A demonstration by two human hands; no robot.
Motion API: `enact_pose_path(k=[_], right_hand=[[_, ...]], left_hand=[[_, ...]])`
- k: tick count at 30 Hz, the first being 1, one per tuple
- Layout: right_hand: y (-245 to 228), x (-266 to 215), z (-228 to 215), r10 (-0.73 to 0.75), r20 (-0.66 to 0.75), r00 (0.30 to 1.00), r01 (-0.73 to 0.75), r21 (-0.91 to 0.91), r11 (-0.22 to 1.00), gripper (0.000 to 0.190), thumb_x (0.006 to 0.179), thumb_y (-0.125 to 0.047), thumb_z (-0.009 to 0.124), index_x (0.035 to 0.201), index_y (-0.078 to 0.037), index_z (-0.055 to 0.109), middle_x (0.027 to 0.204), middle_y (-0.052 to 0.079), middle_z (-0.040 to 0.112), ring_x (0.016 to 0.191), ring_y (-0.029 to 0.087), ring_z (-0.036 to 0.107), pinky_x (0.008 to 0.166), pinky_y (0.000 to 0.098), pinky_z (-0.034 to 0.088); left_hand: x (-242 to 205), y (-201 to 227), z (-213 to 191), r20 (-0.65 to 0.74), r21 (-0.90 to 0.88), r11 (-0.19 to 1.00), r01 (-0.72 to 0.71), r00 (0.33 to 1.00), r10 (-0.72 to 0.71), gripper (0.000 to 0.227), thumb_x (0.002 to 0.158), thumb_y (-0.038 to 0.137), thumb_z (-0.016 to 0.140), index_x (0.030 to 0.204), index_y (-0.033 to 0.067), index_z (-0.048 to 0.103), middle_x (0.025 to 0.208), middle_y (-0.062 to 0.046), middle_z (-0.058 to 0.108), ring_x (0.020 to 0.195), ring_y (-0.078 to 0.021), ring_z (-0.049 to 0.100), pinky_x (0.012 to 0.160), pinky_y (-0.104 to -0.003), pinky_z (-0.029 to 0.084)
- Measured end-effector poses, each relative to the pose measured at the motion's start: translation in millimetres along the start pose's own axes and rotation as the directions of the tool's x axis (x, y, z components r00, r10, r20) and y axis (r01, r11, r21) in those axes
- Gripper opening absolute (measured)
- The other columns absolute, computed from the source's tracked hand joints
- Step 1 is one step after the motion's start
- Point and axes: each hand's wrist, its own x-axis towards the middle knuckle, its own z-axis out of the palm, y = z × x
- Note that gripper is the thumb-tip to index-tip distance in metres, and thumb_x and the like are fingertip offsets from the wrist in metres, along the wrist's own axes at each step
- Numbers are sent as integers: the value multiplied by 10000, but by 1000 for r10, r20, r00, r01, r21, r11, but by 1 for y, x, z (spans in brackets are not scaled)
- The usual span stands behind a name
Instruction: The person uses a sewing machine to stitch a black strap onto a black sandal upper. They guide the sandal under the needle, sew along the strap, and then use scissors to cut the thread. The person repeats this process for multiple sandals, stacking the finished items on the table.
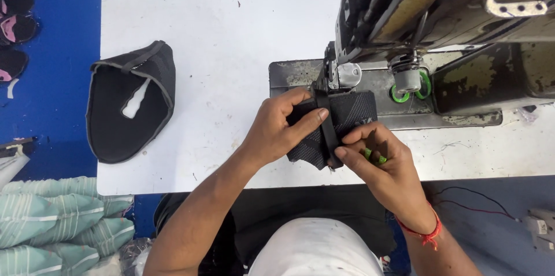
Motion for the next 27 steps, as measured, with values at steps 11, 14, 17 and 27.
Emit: enact_pose_path(k=[11, 14, 17, 27], right_hand=[[-6, 0, 2, 10, -9, 1000, -10, -44, 999, 170, 889, -24, 735, 1029, -25, 640, 882, 18, 700, 790, 56, 675, 654, 213, 510], [-42, -10, 8, -75, -69, 995, 26, -539, 842, 144, 856, -105, 802, 962, -48, 724, 805, 18, 770, 600, 114, 624, 532, 262, 485], [-76, -7, 14, -545, -80, 835, 271, -802, 533, 291, 909, -195, 821, 1078, -10, 673, 907, 99, 709, 666, 168, 657, 557, 316, 483], [-75, 57, 0, -63, -70, 996, -23, -832, 554, 279, 866, -343, 827, 995, -99, 786, 657, 127, 708, 452, 244, 604, 464, 368, 432]], left_hand=[[2, -3, 1, 8, 21, 1000, 20, 1000, -20, 228, 940, 296, 724, 927, 69, 709, 734, -1, 701, 637, -67, 672, 539, -237, 520], [-1, 3, 1, 7, 123, 991, 44, 999, -46, 243, 961, 290, 740, 905, 57, 698, 720, -19, 679, 626, -95, 636, 547, -261, 491], [-5, 1, 2, 50, 49, 999, -2, 999, -1, 226, 974, 287, 729, 954, 65, 691, 809, -10, 714, 720, -73, 710, 611, -259, 555], [3, -13, -2, 143, -195, 974, 119, 985, -92, 201, 949, 215, 722, 1085, 67, 718, 892, -28, 753, 807, -78, 710, 718, -253, 577]])
